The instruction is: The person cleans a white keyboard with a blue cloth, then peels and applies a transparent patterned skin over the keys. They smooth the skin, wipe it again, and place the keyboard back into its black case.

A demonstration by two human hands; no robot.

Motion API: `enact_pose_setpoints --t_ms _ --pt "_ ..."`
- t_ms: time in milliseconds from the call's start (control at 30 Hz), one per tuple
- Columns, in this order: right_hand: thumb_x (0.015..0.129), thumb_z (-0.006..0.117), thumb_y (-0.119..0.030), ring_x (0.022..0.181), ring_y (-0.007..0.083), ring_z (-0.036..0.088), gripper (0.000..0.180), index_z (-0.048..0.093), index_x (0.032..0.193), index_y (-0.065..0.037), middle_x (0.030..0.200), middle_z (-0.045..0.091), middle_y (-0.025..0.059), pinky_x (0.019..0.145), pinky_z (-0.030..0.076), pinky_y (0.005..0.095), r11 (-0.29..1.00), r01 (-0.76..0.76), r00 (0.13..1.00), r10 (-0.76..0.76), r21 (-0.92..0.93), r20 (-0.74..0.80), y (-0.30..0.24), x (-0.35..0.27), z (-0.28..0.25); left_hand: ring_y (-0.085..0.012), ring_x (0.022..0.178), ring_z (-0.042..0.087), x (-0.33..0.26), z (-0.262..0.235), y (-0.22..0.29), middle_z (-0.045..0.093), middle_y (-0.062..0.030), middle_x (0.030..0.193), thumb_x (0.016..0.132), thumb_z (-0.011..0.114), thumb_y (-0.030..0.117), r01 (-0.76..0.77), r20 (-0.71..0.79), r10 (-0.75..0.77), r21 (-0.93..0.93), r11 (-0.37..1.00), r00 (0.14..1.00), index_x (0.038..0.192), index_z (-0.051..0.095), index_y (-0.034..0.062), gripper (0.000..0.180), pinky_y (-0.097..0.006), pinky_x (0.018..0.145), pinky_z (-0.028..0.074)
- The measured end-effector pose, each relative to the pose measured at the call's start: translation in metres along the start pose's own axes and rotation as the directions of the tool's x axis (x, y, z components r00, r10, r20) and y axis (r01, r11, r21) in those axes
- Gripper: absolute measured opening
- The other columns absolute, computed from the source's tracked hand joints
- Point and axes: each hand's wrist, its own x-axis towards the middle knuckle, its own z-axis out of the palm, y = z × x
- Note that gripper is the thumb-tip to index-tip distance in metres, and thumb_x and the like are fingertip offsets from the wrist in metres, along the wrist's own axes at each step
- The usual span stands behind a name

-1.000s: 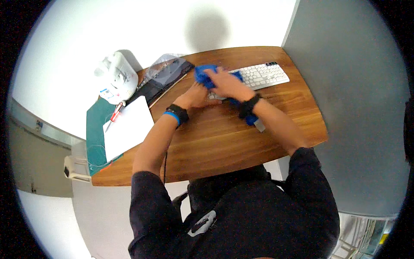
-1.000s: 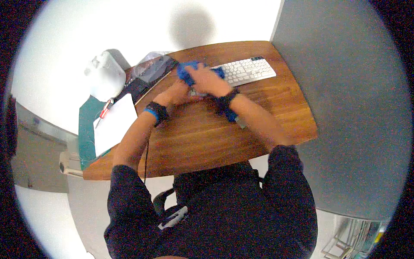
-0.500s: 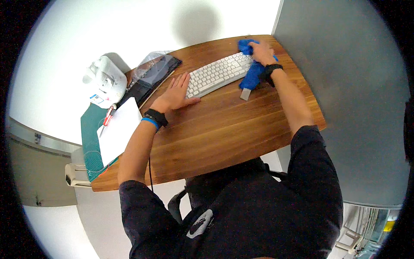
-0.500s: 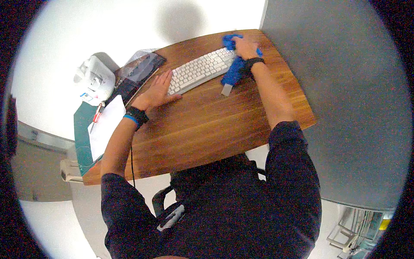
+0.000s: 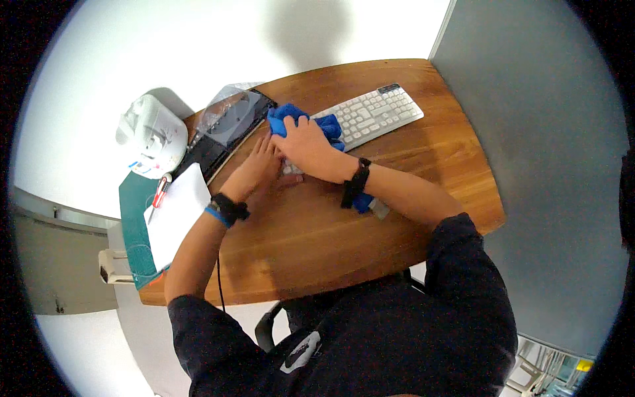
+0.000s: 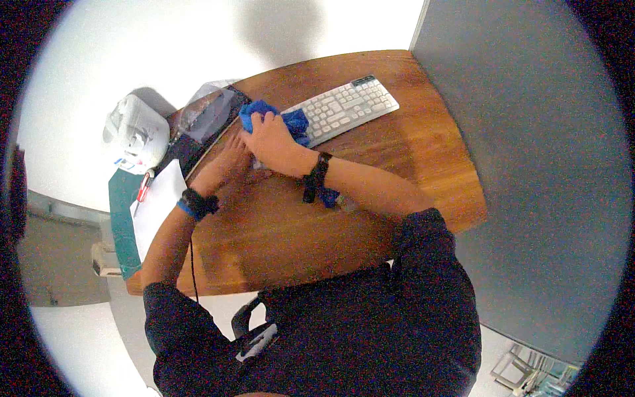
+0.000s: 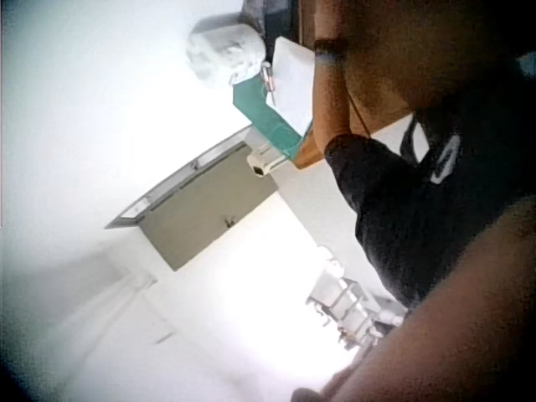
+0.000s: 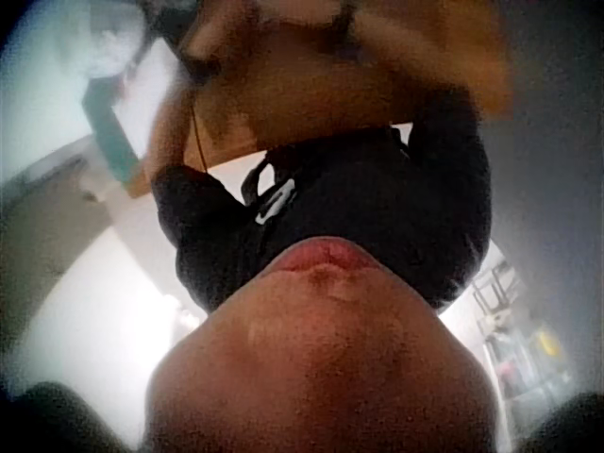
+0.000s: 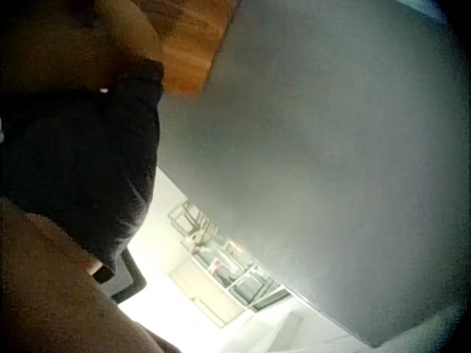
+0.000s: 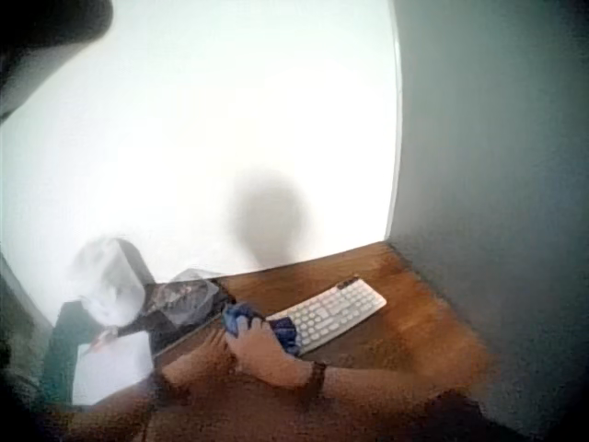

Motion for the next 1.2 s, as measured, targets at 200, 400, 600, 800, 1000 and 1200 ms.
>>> enact_pose_setpoints --t_ms 200,400,600,800,1000,1200 --pt "0.088 0.080 -0.014 0.119 0.0398 0.066 0.046 0.071 0.131 -0.028 0.129 0.063 0.0162 0.092 0.057 0.0514 0.979 -0.005 0.999 -0.004 0.205 0.044 0.074 -0.036 -0.028 -0.0540 0.161 0.028 -0.018 -0.018 0.025 0.026 -0.0396 0.172 0.098 0.064 0.073 0.087 0.080 -0.080 -0.086 0.993 0.994 0.165 0.019 -0.0182 0.122 -0.057 0.132 0.028" --pt "0.089 0.079 -0.011 0.123 0.0439 0.065 0.053 0.068 0.137 -0.032 0.137 0.062 0.0165 0.099 0.059 0.0538 0.885 -0.464 0.869 0.463 -0.039 0.172 0.234 -0.084 -0.044 -0.0525 0.164 0.022 -0.018 -0.018 0.023 0.018 -0.0351 0.177 0.095 0.067 0.073 0.104 0.123 -0.089 -0.116 0.988 0.988 0.167 0.017 -0.0165 0.125 -0.057 0.133 0.024" --pt "0.093 0.075 -0.013 0.122 0.0492 0.064 0.052 0.067 0.141 -0.033 0.137 0.061 0.0180 0.098 0.059 0.0595 0.717 -0.652 0.716 0.689 -0.246 0.112 0.269 -0.109 -0.045 -0.0524 0.164 0.022 -0.010 -0.020 0.024 0.016 -0.0353 0.177 0.096 0.065 0.074 0.067 0.073 -0.061 -0.074 0.995 0.995 0.167 0.016 -0.0156 0.125 -0.058 0.133 0.026" --pt "0.093 0.068 -0.009 0.109 0.0406 0.067 0.045 0.072 0.135 -0.023 0.124 0.064 0.0191 0.089 0.060 0.0528 0.979 -0.139 0.947 0.175 -0.148 0.268 0.130 -0.052 -0.056 -0.0536 0.163 0.025 -0.019 -0.024 0.025 0.020 -0.0369 0.176 0.097 0.059 0.076 0.094 0.101 -0.088 -0.051 0.994 0.991 0.166 0.018 -0.0170 0.123 -0.059 0.132 0.027" --pt "0.091 0.071 -0.015 0.101 0.0364 0.064 0.037 0.072 0.127 -0.022 0.117 0.059 0.0156 0.079 0.055 0.0469 0.983 0.175 0.984 -0.177 0.058 0.018 0.010 -0.037 -0.038 -0.0526 0.158 0.035 -0.019 -0.029 0.014 0.038 -0.0370 0.168 0.094 0.067 0.074 -0.032 0.205 0.010 0.106 0.994 0.979 0.161 0.031 -0.0180 0.120 -0.056 0.129 0.034" --pt "0.085 0.080 -0.009 0.122 0.0421 0.064 0.053 0.071 0.135 -0.026 0.132 0.062 0.0186 0.102 0.056 0.0507 0.958 -0.082 0.963 0.005 0.274 0.269 0.099 -0.029 -0.067 -0.0503 0.154 0.043 -0.055 -0.054 0.004 0.031 -0.0404 0.170 0.093 0.069 0.073 0.135 0.227 -0.095 -0.168 0.976 0.969 0.164 0.029 -0.0145 0.119 -0.048 0.126 0.043"
